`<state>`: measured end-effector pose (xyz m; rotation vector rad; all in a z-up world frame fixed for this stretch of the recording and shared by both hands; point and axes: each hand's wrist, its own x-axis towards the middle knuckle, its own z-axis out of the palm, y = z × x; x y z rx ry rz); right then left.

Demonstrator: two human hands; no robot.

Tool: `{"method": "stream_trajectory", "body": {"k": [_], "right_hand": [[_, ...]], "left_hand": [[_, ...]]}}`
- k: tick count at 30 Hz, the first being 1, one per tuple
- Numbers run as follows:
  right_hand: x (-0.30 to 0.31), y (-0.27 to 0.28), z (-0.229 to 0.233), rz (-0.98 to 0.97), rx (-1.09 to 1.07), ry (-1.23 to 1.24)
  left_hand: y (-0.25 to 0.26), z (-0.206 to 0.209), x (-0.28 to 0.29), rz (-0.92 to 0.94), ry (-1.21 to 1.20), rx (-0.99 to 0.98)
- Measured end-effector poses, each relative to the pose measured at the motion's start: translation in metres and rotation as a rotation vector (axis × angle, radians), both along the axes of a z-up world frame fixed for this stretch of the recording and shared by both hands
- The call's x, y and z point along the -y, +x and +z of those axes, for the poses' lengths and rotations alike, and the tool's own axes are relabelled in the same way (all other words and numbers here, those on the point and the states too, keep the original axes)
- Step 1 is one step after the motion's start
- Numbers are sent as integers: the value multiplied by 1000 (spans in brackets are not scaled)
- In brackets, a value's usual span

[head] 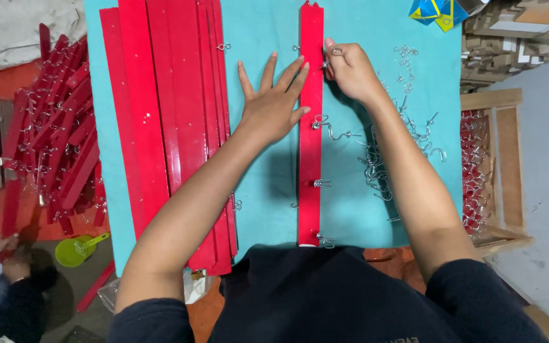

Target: The person is assembling small metal hooks onto a red metal bar at a workbench.

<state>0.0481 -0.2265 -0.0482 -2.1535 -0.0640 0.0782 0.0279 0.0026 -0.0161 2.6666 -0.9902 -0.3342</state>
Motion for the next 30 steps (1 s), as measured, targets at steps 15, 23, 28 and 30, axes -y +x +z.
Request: {"method": "stream_trajectory", "body": {"k": [15, 23, 28, 30], "right_hand": [[0, -1, -13, -2, 19, 145], [-12, 4, -16, -74, 70, -288], [-21, 1, -27, -70, 155, -397], [-28, -1, -22, -95, 123, -438]], "left_hand": [[0, 0, 1, 7, 13, -20], [-2, 1, 3, 20, 39, -40], [-3, 2, 3, 27, 45, -48], [-2, 4, 2, 26, 54, -65]]}}
